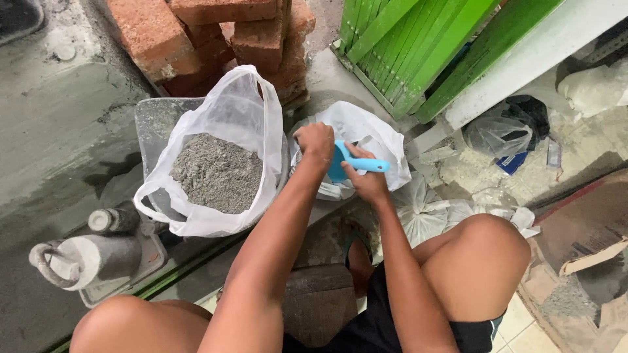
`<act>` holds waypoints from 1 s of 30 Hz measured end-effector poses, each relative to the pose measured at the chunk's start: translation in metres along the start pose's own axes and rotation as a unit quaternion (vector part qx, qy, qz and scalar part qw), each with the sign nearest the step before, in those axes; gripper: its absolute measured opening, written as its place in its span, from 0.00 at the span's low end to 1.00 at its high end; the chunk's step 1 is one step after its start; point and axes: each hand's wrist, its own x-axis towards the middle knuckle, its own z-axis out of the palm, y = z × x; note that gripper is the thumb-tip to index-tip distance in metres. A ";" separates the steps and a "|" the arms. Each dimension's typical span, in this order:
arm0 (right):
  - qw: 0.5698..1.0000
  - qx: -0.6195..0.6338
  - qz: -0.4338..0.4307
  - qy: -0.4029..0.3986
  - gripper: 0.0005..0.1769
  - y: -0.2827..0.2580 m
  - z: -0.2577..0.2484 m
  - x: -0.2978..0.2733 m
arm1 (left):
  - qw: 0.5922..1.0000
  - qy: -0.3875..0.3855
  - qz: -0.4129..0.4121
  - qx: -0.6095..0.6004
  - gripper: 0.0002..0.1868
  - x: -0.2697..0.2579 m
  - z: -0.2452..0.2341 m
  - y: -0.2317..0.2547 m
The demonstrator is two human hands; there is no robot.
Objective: The person scoops gray gravel from a white plastic bag using a blue plastic scoop and pours it into a bucket lined with a white plastic bag. The person repeats this scooping and pouring action multiple times.
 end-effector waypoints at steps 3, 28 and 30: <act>0.999 -0.030 -0.003 0.039 0.27 -0.001 -0.012 0.001 | 1.000 0.011 0.013 0.010 0.13 -0.019 -0.025 0.019; 0.975 -0.146 -0.133 0.100 0.25 0.070 0.039 0.041 | 0.991 0.118 0.063 -0.019 0.06 -0.036 -0.097 -0.009; 0.979 -0.113 -0.156 0.064 0.15 0.052 0.051 0.039 | 0.989 0.124 0.073 -0.017 0.05 -0.038 -0.093 -0.012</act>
